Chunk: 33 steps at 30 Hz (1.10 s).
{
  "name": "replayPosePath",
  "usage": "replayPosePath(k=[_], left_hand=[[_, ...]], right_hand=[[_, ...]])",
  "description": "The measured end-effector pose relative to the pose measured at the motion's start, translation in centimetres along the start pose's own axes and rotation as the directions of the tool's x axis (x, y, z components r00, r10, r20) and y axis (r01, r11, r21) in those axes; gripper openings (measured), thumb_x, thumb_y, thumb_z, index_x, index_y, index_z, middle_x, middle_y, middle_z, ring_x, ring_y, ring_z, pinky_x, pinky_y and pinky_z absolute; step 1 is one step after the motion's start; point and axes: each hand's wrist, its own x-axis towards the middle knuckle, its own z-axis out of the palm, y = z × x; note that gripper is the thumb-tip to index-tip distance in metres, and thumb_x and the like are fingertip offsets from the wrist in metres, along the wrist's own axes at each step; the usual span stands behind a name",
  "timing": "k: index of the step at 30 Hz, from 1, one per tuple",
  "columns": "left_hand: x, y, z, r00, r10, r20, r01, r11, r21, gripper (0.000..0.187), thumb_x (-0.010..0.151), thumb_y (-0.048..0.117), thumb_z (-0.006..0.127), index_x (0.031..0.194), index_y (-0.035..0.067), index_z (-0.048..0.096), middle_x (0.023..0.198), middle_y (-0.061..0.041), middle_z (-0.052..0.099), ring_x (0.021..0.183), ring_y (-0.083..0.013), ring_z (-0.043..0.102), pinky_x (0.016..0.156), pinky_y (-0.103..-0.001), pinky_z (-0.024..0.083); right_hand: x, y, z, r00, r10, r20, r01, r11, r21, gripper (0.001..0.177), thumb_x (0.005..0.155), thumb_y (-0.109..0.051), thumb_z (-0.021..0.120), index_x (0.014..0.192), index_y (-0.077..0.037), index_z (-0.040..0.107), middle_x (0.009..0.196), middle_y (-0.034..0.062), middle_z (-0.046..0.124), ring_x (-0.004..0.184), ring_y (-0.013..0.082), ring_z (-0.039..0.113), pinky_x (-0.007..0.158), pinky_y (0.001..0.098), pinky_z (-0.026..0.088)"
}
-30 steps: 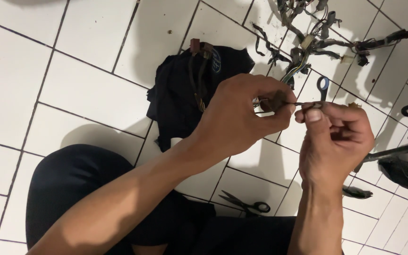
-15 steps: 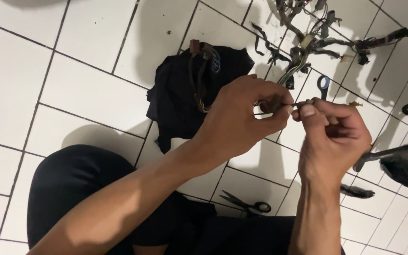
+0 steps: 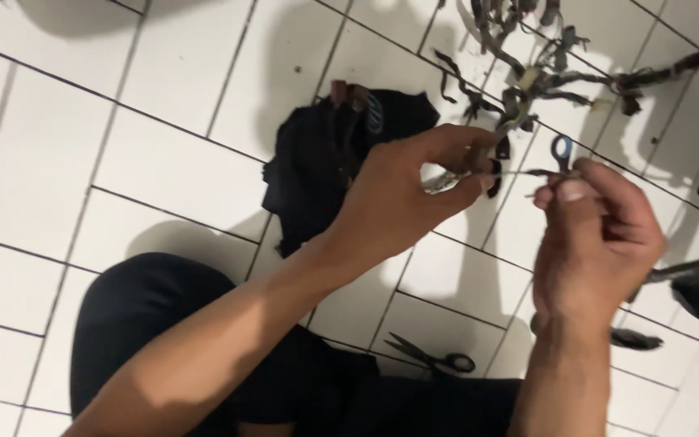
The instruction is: Repairing an electrical wiring harness for a motorcycle by organizing wires and applying tape.
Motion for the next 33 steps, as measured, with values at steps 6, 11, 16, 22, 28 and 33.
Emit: replayPosePath(k=[6, 11, 16, 22, 28, 33], left_hand=[[0.1, -0.4, 0.4, 0.995, -0.1, 0.005, 0.099, 0.977, -0.188, 0.029, 0.101, 0.014, 0.068, 0.129, 0.007, 0.064, 0.109, -0.006, 0.08, 0.107, -0.013, 0.077, 0.09, -0.028, 0.062], [0.0, -0.3, 0.3, 0.994, -0.068, -0.089, 0.056, 0.99, -0.127, 0.021, 0.103, 0.018, 0.073, 0.119, 0.006, 0.068, 0.106, -0.006, 0.081, 0.105, -0.013, 0.079, 0.092, -0.027, 0.063], [-0.3, 0.6, 0.1, 0.998, 0.036, -0.051, -0.041, 0.993, -0.107, 0.018, 0.097, 0.011, 0.075, 0.114, 0.008, 0.077, 0.088, -0.002, 0.07, 0.079, -0.0122, 0.064, 0.072, -0.029, 0.054], [-0.3, 0.1, 0.3, 0.991, 0.116, -0.067, -0.114, 0.993, 0.035, 0.015, 0.091, 0.013, 0.081, 0.105, 0.011, 0.077, 0.089, 0.0, 0.072, 0.084, -0.0131, 0.066, 0.075, -0.029, 0.054], [-0.3, 0.0, 0.1, 0.983, 0.176, -0.054, -0.171, 0.982, 0.08, 0.016, 0.087, 0.012, 0.08, 0.103, 0.014, 0.077, 0.086, 0.001, 0.071, 0.081, -0.0148, 0.066, 0.074, -0.03, 0.052], [-0.3, 0.1, 0.0, 0.973, 0.226, -0.055, -0.217, 0.967, 0.137, 0.015, 0.087, 0.015, 0.08, 0.101, 0.014, 0.077, 0.084, 0.0, 0.07, 0.079, -0.0166, 0.065, 0.073, -0.032, 0.05]], right_hand=[[0.0, 0.3, -0.7, 0.996, 0.067, 0.058, -0.073, 0.99, 0.117, 0.003, 0.114, 0.008, 0.064, 0.116, 0.008, 0.064, 0.098, 0.0167, 0.068, 0.088, 0.0237, 0.066, 0.087, 0.034, 0.056], [0.0, 0.6, -0.8, 0.993, 0.078, 0.089, -0.09, 0.985, 0.148, 0.01, 0.112, 0.005, 0.068, 0.121, 0.008, 0.066, 0.1, 0.0171, 0.07, 0.088, 0.022, 0.066, 0.085, 0.0307, 0.054], [-0.5, 0.5, -0.5, 0.985, 0.018, 0.173, -0.029, 0.998, 0.064, 0.016, 0.108, 0.005, 0.072, 0.122, 0.006, 0.065, 0.102, 0.013, 0.071, 0.091, 0.0197, 0.067, 0.089, 0.0333, 0.057], [-0.4, 0.5, -0.1, 0.986, 0.043, 0.164, -0.054, 0.996, 0.065, 0.019, 0.108, 0.006, 0.071, 0.125, 0.005, 0.064, 0.104, 0.0138, 0.071, 0.093, 0.02, 0.067, 0.089, 0.0339, 0.057], [-0.5, 0.1, 0.1, 0.977, 0.035, 0.21, -0.056, 0.994, 0.093, 0.025, 0.108, 0.006, 0.068, 0.132, 0.003, 0.063, 0.106, 0.0124, 0.069, 0.093, 0.0206, 0.067, 0.089, 0.0336, 0.056], [-0.7, 0.8, -0.5, 0.983, 0.035, 0.179, -0.034, 0.999, -0.011, 0.023, 0.108, 0.006, 0.072, 0.13, 0.007, 0.065, 0.106, 0.011, 0.07, 0.097, 0.0175, 0.067, 0.092, 0.032, 0.057]])
